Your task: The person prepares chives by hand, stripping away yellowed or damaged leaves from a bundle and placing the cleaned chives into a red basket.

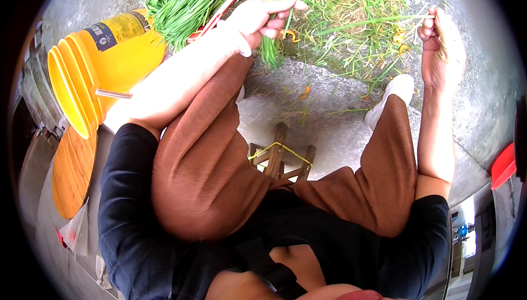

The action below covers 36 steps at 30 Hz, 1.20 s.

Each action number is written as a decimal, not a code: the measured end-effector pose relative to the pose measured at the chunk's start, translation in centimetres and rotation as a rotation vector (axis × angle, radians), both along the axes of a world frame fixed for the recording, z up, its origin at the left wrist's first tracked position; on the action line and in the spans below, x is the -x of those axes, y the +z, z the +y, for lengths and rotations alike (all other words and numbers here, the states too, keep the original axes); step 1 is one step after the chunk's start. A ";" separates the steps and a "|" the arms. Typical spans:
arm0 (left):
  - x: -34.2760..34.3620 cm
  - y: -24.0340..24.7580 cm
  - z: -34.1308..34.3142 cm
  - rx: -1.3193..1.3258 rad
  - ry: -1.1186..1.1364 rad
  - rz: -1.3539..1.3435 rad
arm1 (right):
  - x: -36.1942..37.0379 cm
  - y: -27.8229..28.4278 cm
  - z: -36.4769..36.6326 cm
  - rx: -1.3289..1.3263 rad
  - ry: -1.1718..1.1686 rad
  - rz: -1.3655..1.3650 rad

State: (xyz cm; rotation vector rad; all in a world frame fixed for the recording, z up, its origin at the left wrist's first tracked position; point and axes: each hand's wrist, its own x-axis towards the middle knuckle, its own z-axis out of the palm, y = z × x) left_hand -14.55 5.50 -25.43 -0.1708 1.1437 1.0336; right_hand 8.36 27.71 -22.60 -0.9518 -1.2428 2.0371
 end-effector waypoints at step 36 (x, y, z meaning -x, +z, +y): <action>-2.3 1.6 0.8 -0.254 -0.064 -0.311 | 3.9 -2.0 -8.2 0.224 0.611 -0.082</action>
